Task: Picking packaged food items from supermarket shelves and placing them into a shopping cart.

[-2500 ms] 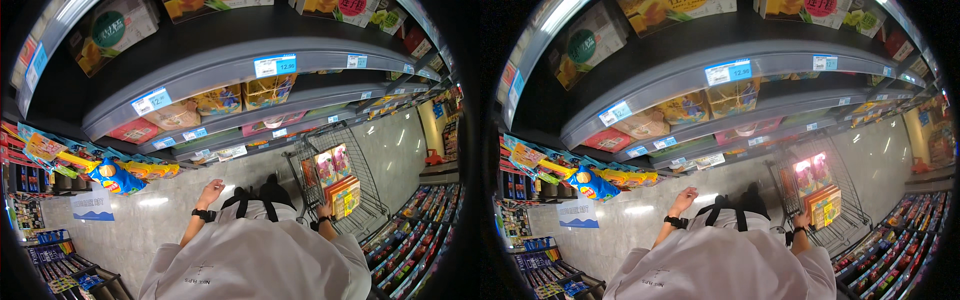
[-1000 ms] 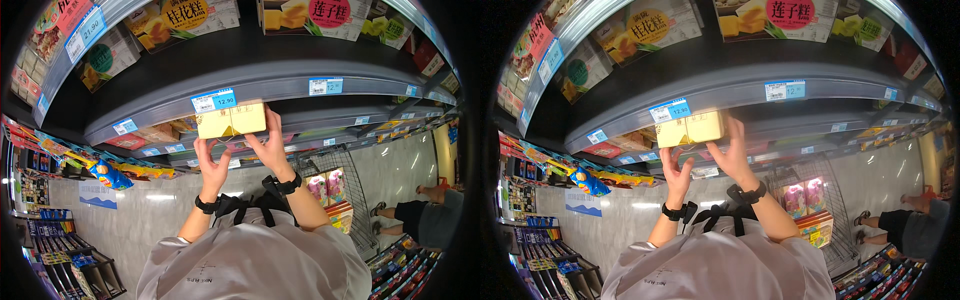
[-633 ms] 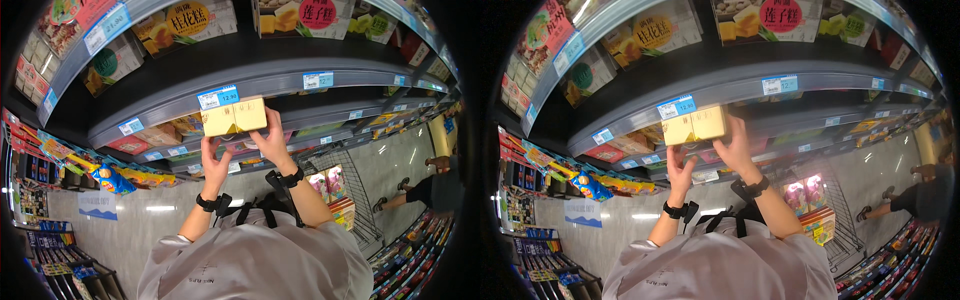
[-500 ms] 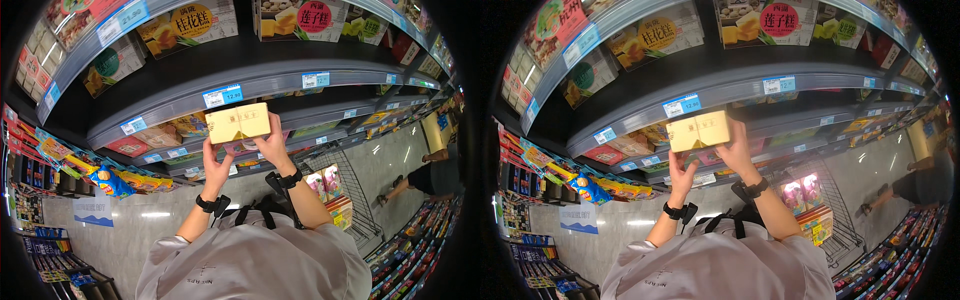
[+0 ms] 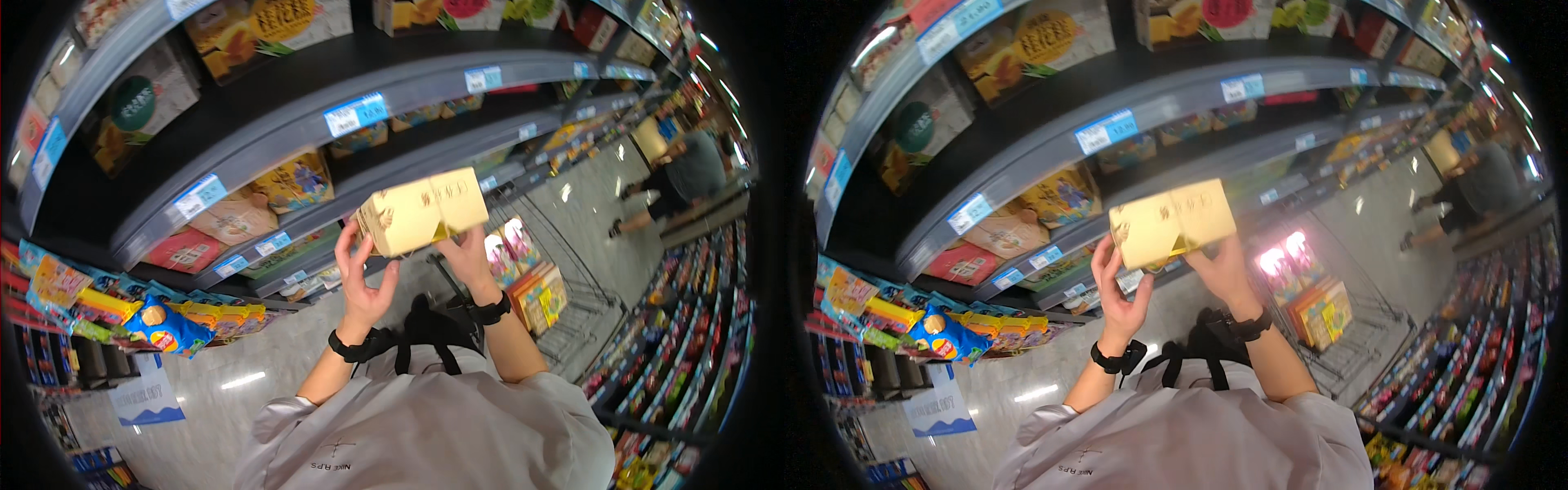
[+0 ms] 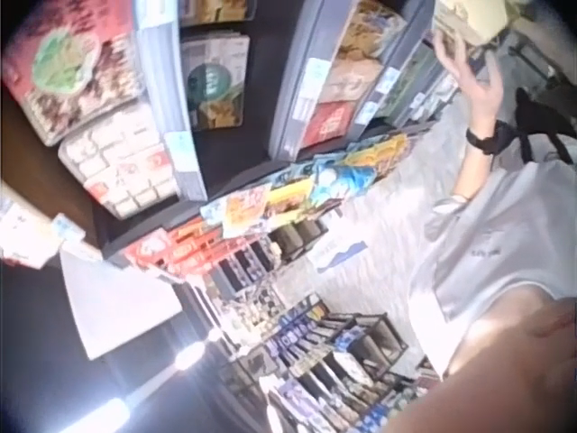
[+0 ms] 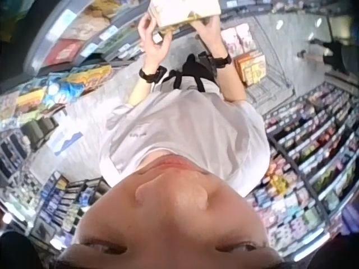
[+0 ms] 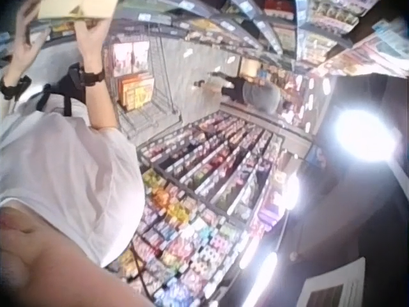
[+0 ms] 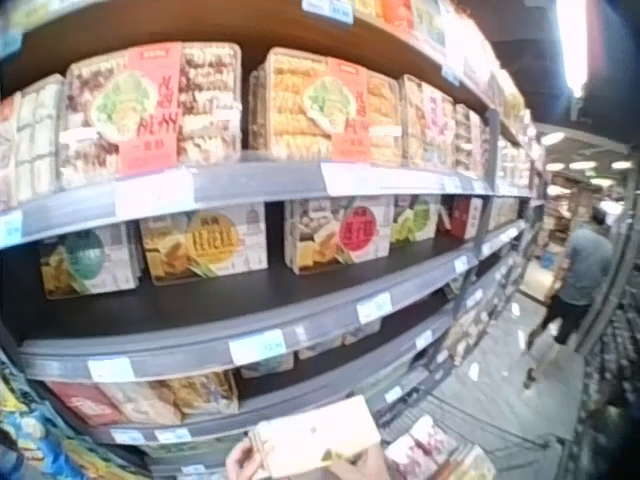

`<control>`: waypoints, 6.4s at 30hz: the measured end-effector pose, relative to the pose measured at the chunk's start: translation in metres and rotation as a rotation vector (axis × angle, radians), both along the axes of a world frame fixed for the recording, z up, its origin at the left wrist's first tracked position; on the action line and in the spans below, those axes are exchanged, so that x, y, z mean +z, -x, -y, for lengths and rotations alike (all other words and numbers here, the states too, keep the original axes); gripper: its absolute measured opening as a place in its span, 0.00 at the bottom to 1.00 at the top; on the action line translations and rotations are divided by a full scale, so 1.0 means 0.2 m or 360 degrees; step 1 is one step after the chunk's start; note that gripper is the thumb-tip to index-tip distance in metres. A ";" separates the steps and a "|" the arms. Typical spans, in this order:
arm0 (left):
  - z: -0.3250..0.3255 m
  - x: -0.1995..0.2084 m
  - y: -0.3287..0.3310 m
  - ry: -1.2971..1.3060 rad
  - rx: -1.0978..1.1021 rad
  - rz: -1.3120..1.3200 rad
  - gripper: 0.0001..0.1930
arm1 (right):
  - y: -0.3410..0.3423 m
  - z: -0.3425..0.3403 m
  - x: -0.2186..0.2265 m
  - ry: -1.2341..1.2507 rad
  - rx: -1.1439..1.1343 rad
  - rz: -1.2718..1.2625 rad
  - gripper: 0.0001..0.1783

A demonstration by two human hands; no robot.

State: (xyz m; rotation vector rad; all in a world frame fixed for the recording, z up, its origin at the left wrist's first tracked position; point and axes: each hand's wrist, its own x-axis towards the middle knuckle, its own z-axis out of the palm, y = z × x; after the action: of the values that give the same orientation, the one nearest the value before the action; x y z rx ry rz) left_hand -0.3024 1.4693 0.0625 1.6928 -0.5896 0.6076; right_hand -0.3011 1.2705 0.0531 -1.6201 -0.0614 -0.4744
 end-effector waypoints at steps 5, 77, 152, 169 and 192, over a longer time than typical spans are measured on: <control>0.02 -0.07 0.08 -0.0377 -0.0203 -0.0069 0.26 | 0.27 0.04 -0.10 -0.0334 0.0093 -0.0353 0.33; 1.98 -1.43 0.11 -0.0312 -0.0635 -0.2747 0.29 | 0.31 1.98 -1.74 -0.0205 -0.0186 -0.1554 0.34; -0.33 -0.05 -0.42 0.0274 0.0799 -0.0614 0.31 | -1.03 -0.48 0.03 0.0432 0.0847 -0.0123 0.37; -0.37 -0.01 -0.44 0.0266 0.0630 -0.0543 0.31 | -0.91 -0.31 0.10 0.0240 0.1227 0.0005 0.42; -0.43 -0.01 -0.08 0.0132 0.0173 -0.0231 0.32 | -0.21 -0.29 0.09 0.0401 0.0597 0.0266 0.37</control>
State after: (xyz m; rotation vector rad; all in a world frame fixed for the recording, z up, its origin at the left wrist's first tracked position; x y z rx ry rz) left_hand -0.2872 1.5549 0.0599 1.6820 -0.3660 0.5732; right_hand -0.2582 1.3283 0.0705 -1.7602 -0.5597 -0.3177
